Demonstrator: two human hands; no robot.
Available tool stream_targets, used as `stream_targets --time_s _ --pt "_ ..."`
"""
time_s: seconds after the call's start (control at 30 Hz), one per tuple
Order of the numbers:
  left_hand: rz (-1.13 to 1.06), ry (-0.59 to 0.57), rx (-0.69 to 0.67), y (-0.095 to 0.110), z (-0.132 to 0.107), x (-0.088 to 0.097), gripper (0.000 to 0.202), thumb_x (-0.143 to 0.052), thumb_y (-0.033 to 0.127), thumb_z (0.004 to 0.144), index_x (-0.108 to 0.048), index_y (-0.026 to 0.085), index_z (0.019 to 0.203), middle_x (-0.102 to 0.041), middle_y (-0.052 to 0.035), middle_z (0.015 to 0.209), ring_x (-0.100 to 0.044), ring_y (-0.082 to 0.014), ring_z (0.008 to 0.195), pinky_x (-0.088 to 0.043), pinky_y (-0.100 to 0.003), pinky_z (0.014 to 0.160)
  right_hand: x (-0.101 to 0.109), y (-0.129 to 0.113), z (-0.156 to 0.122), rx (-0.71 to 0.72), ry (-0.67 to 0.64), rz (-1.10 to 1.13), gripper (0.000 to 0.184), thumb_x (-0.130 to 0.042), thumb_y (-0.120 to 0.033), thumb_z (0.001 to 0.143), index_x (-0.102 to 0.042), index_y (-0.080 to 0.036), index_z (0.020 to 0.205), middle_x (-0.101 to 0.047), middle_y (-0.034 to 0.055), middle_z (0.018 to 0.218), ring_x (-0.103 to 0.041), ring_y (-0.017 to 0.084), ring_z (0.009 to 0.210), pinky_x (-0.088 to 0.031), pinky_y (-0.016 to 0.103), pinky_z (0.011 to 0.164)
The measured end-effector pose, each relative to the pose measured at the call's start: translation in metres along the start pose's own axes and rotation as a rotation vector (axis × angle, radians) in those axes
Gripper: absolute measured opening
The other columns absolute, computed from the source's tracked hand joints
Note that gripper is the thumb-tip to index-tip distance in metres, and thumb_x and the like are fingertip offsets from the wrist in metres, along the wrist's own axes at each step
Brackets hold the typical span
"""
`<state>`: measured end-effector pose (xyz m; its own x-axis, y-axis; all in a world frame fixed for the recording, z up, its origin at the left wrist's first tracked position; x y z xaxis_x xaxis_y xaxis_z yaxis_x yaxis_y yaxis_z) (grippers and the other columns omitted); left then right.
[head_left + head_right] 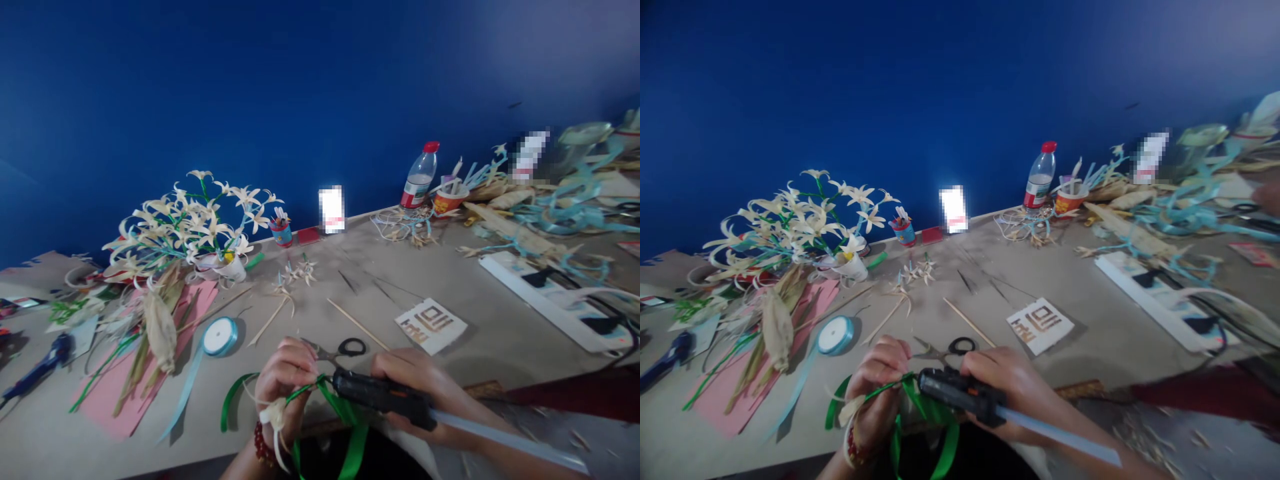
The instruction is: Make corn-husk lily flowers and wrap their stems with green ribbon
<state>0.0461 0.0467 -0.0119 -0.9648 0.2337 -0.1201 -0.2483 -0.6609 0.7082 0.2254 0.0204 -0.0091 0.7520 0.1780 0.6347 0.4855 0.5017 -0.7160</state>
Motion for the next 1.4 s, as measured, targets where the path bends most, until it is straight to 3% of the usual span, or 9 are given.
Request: stream_targets --time_s 0.23,0.3,0.47,0.63,0.77,1.0,1.2,1.3,1.4 --pt "-0.012 -0.016 0.004 -0.002 -0.006 0.006 0.009 -0.064 0.012 0.088 -0.068 0.020 0.089 -0.063 -0.0016 0.079 -0.059 -0.0179 0.077 -0.050 -0.038 0.075 0.016 0.018 -0.012 0.058 0.149 -0.178 0.010 -0.053 -0.031 0.087 -0.054 -0.023 0.083 -0.061 -0.0001 0.064 -0.056 0.016 0.054 -0.036 0.025 0.051" --pt "-0.012 -0.020 0.008 -0.003 -0.006 0.007 0.009 -0.063 0.012 0.088 -0.068 0.020 0.089 -0.063 -0.0018 0.079 -0.059 -0.0185 0.077 -0.050 -0.039 0.075 0.027 0.034 -0.018 -0.009 0.204 -0.270 0.005 -0.054 -0.024 0.085 -0.057 -0.023 0.088 -0.066 0.0011 0.070 -0.062 0.017 0.060 -0.041 0.025 0.055" --pt "0.020 -0.030 -0.020 -0.001 -0.004 0.010 0.011 -0.063 0.012 0.087 -0.069 0.020 0.090 -0.064 -0.0027 0.079 -0.058 -0.0195 0.076 -0.050 -0.041 0.075 0.054 0.082 -0.055 -0.260 0.342 -0.562 0.018 -0.054 -0.023 0.084 -0.060 -0.022 0.102 -0.074 0.0065 0.088 -0.072 0.023 0.075 -0.051 0.028 0.065" --pt "0.035 -0.027 -0.015 -0.005 -0.005 0.012 0.010 -0.064 0.010 0.085 -0.069 0.019 0.086 -0.065 -0.0030 0.077 -0.061 -0.0203 0.075 -0.052 -0.041 0.072 0.056 0.113 -0.105 -0.486 0.328 -0.668 0.033 -0.053 -0.020 0.081 -0.055 -0.022 0.114 -0.072 0.0107 0.110 -0.073 0.028 0.089 -0.055 0.035 0.072" --pt "0.041 -0.011 0.013 -0.011 -0.009 0.013 0.007 -0.066 0.012 0.084 -0.069 0.019 0.084 -0.067 -0.0036 0.078 -0.062 -0.0210 0.074 -0.054 -0.042 0.071 0.047 0.119 -0.121 -0.594 0.268 -0.673 0.034 -0.052 -0.014 0.077 -0.052 -0.022 0.109 -0.071 0.0089 0.105 -0.072 0.027 0.088 -0.054 0.034 0.071" --pt "0.008 -0.032 0.018 -0.013 -0.013 0.019 0.011 -0.063 0.010 0.085 -0.069 0.018 0.090 -0.067 -0.0044 0.082 -0.064 -0.0216 0.075 -0.056 -0.044 0.072 0.053 0.132 -0.107 -0.738 0.238 -0.931 0.026 -0.054 -0.019 0.085 -0.050 -0.018 0.111 -0.066 0.0119 0.107 -0.068 0.030 0.092 -0.052 0.037 0.071" --pt "0.024 0.023 0.023 -0.012 -0.015 0.026 0.009 -0.065 0.013 0.086 -0.069 0.020 0.089 -0.066 -0.0035 0.080 -0.063 -0.0204 0.078 -0.054 -0.042 0.076 0.066 0.140 -0.101 -0.649 0.246 -0.943 0.033 -0.052 -0.027 0.088 -0.050 -0.015 0.119 -0.066 0.0144 0.110 -0.065 0.032 0.101 -0.052 0.042 0.083" --pt "-0.009 0.042 0.044 -0.012 -0.014 0.025 0.007 -0.066 0.013 0.086 -0.068 0.020 0.085 -0.065 -0.0028 0.078 -0.062 -0.0190 0.076 -0.053 -0.038 0.073 0.075 0.127 -0.103 -0.586 0.238 -0.958 0.036 -0.046 -0.030 0.088 -0.049 -0.019 0.122 -0.065 0.0146 0.113 -0.068 0.032 0.091 -0.053 0.043 0.072" --pt "-0.011 0.067 0.030 -0.010 -0.011 0.026 0.004 -0.067 0.018 0.086 -0.068 0.021 0.085 -0.064 -0.0026 0.076 -0.061 -0.0192 0.075 -0.052 -0.038 0.072 0.083 0.095 -0.099 -0.517 0.286 -1.035 0.030 -0.040 -0.039 0.093 -0.056 -0.021 0.110 -0.065 0.0165 0.108 -0.068 0.034 0.084 -0.050 0.044 0.066"
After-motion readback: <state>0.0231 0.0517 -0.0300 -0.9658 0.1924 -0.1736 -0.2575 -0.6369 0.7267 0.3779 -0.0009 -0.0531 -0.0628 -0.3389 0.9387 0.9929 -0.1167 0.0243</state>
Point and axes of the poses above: each hand's wrist, its own z-axis towards the middle knuckle, its own x-axis out of the back of the hand, y = z × x, the point moved 8 cm from there along z, towards the middle knuckle
